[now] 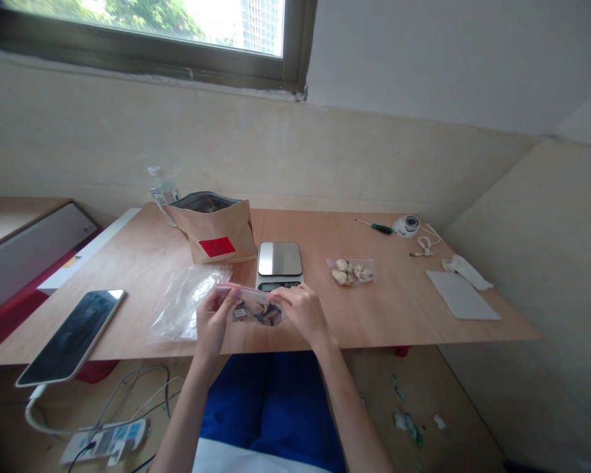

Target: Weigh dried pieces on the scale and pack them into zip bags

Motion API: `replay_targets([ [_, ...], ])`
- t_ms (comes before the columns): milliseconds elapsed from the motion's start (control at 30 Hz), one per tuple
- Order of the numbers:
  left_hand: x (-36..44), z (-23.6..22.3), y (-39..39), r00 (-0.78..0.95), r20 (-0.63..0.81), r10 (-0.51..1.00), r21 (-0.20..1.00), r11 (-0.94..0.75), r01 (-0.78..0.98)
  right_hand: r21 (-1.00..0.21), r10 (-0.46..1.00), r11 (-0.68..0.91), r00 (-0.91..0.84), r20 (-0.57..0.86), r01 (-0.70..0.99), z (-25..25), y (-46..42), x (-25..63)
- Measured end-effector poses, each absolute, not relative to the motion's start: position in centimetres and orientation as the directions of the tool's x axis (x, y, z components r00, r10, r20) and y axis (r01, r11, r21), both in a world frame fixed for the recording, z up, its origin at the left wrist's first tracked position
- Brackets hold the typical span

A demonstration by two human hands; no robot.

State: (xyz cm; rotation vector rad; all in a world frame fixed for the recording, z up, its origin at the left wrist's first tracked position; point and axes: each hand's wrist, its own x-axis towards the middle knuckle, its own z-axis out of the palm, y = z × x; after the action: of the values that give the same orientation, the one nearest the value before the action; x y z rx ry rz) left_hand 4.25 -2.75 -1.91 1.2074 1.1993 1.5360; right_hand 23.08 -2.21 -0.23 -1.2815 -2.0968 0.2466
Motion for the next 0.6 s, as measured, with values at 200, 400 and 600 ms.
replay_targets([
  [200,4.2,-1.5,-2.7,-0.226,0.160,0.961,0.973,-0.192,-0.131,-0.521,0.858,0.485,-0.266,0.440,0.702,-0.5,-2.5,24.0],
  [400,4.5,-1.7,-2.6,-0.254,0.140,0.957,0.960,-0.194,-0.202,-0.690,0.897,0.423,-0.160,0.413,0.588,-0.9,-2.9,24.3],
  [600,5.3,-2.6,-2.3,-0.245,-0.035,0.969,0.867,-0.093,-0.490,-0.827,0.953,0.296,-0.090,0.289,0.479,-1.0,-3.3,24.8],
])
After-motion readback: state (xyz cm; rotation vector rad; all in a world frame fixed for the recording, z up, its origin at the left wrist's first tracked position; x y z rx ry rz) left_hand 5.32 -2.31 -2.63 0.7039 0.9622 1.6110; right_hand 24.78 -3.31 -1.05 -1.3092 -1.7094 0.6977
